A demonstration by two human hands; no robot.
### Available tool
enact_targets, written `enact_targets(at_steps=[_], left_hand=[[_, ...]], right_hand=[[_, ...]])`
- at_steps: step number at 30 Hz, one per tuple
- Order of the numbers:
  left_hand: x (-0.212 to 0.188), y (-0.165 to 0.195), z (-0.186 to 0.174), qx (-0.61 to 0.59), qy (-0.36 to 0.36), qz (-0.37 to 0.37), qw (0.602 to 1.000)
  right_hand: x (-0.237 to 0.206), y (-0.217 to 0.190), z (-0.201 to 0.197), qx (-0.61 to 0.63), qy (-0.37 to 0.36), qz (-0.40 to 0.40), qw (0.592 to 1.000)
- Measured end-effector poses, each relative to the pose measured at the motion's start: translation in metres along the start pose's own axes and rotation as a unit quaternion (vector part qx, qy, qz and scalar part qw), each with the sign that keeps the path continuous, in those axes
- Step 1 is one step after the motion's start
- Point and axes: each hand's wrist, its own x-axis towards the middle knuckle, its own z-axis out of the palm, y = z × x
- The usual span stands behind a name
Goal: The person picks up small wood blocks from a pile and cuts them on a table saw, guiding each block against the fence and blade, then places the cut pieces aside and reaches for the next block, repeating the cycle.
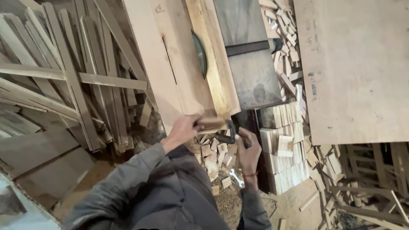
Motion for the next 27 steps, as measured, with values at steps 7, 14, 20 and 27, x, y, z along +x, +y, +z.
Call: enact_targets(at_steps=[7,14,20,27], left_hand=[[-0.020,-0.002,0.023,-0.536,0.012,-0.239,0.809],[-0.004,-0.020,0.050,-0.369,0.066,-0.135,0.917],[0.051,-0.012,0.062,-0.063,0.109,0.031,0.992],[0.072,-0.006,0.075,-0.048,0.109,0.052,0.992]], right_hand=[[-0.002,0.003,0.040,0.298,-0.123,0.161,0.933],[0.044,-0.004,0.057,0.138,-0.071,0.059,0.986],[0.121,0.009,0.081,-0.211,-0.026,-0.141,0.967],[0.142,0.005,0.102,-0.337,0.035,-0.164,0.927]])
